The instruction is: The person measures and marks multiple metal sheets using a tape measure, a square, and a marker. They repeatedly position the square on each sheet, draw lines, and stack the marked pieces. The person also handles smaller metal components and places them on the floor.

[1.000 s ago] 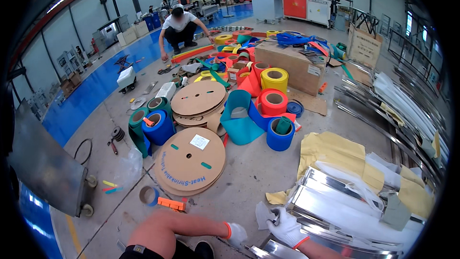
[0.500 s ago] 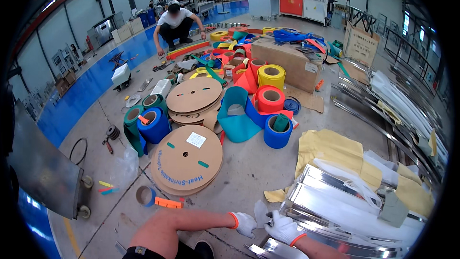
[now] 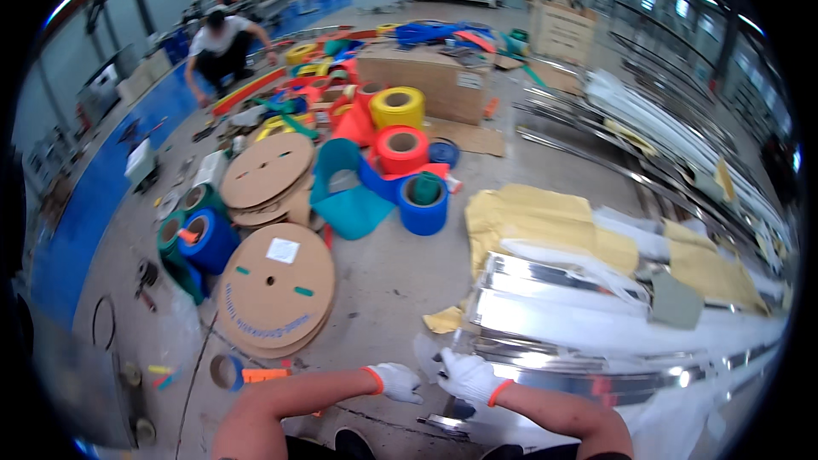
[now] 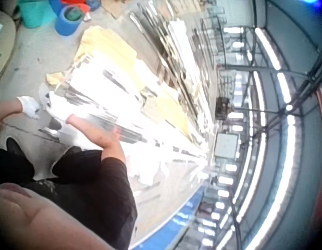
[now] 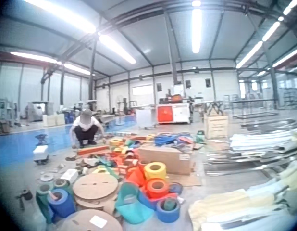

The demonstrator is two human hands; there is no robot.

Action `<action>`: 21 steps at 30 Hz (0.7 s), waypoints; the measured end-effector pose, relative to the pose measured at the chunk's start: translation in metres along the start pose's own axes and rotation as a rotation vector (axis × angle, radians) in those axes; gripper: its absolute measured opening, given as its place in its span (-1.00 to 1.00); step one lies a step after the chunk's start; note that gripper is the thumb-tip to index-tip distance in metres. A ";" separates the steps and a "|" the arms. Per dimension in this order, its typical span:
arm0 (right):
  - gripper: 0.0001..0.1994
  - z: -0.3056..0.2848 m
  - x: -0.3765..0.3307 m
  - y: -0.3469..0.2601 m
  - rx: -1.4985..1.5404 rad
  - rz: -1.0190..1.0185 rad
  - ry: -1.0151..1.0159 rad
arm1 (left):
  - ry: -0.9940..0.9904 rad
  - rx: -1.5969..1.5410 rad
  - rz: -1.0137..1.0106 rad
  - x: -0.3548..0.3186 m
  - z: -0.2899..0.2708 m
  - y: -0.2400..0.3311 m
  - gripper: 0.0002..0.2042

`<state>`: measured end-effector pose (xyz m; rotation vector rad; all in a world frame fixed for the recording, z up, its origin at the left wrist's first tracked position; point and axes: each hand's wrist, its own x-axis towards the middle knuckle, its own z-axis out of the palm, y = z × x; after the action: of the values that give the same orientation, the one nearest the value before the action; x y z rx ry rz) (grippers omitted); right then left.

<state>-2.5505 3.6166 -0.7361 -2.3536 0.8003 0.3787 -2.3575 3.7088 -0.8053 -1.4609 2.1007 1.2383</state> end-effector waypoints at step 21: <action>-0.24 -0.038 0.016 0.155 -0.188 0.201 0.579 | 0.592 0.289 -0.391 0.015 -0.014 -0.122 -0.39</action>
<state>-2.6326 3.4876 -0.7854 -2.5992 1.3224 -0.1731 -2.2549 3.6748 -0.8647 -2.1348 2.0470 0.3628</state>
